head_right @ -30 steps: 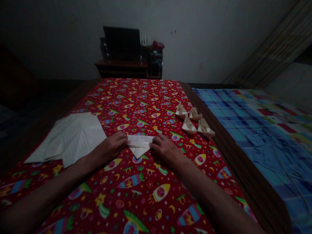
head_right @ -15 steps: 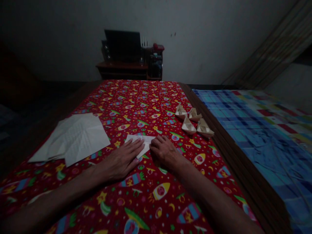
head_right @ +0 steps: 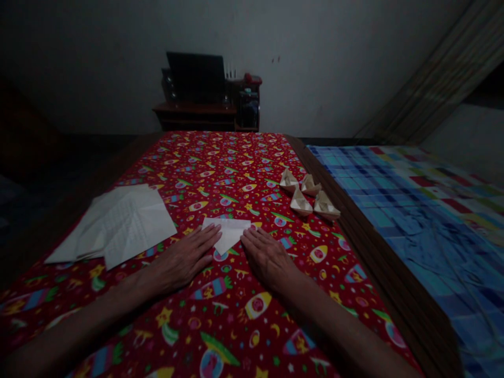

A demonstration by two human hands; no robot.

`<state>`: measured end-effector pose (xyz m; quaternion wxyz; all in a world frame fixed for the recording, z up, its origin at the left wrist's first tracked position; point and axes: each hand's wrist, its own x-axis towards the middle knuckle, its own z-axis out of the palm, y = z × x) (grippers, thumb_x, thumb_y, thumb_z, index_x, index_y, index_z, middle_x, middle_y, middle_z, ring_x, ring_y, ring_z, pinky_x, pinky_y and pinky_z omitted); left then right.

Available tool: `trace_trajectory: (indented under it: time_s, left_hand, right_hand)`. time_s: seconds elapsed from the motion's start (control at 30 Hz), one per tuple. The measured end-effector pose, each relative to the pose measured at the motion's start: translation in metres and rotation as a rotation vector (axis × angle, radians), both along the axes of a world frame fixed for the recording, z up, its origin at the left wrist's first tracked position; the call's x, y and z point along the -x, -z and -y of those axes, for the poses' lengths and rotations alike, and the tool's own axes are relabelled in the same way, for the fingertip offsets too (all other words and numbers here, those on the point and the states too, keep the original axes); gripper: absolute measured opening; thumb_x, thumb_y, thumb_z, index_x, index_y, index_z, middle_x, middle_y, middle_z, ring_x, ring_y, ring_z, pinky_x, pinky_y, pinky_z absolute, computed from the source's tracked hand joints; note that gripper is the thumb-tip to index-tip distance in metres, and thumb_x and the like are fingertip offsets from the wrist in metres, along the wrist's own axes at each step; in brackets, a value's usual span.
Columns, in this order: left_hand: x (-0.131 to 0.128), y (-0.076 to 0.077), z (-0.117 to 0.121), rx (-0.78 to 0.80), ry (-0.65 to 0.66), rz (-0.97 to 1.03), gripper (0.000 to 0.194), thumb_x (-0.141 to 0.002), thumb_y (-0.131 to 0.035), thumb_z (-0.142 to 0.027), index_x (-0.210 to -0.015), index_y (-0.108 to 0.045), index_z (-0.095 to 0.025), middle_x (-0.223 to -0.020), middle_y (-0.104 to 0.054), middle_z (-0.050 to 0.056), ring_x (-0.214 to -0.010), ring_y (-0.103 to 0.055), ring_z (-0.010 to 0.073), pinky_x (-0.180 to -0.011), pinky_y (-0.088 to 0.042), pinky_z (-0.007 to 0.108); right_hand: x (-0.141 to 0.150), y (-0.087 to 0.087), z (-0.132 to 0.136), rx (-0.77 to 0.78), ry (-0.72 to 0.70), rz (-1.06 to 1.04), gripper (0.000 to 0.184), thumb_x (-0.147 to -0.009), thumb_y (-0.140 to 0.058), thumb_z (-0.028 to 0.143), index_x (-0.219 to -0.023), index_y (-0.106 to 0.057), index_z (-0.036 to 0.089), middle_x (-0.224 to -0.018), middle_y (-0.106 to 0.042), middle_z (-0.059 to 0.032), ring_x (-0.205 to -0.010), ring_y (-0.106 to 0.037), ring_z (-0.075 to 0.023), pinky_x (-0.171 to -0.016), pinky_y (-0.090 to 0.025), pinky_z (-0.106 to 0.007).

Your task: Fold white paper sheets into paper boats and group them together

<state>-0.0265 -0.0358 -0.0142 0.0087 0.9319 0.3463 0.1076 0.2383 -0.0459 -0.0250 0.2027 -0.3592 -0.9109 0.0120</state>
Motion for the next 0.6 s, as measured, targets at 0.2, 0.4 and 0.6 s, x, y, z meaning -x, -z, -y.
trace_trajectory:
  time_s: [0.2, 0.4, 0.6]
  left_hand:
    - [0.018, 0.0, 0.0, -0.013, -0.114, -0.002, 0.046, -0.096, -0.03, -0.032, -0.137, -0.036, -0.014, -0.143, -0.038, 0.011, -0.134, -0.032, 0.0224, -0.11, -0.025, 0.048]
    - [0.014, -0.008, -0.024, 0.044, -0.189, 0.262, 0.031, -0.093, -0.038, -0.03, -0.099, -0.066, -0.017, -0.11, -0.065, 0.01, -0.104, -0.058, 0.0211, -0.092, -0.046, 0.04]
    - [0.007, -0.007, -0.047, 0.073, -0.219, 0.344, 0.025, -0.081, -0.059, -0.036, -0.099, -0.055, -0.018, -0.1, -0.054, 0.006, -0.098, -0.051, 0.0225, -0.085, -0.046, 0.038]
  right_hand:
    - [0.009, -0.007, 0.001, -0.067, 0.07, -0.036, 0.03, -0.092, -0.041, 0.02, -0.116, -0.058, 0.014, -0.118, -0.062, -0.0132, -0.113, -0.055, -0.0222, -0.098, -0.043, -0.041]
    - [0.023, -0.012, -0.024, -0.075, 0.199, 0.003, 0.022, -0.09, -0.049, 0.031, -0.077, -0.061, 0.017, -0.079, -0.063, -0.0072, -0.075, -0.055, -0.0185, -0.068, -0.04, -0.032]
    - [0.019, -0.008, -0.038, 0.071, 0.265, -0.173, 0.017, -0.084, -0.06, 0.035, -0.078, -0.059, 0.019, -0.081, -0.058, -0.0045, -0.074, -0.05, -0.0168, -0.064, -0.037, -0.027]
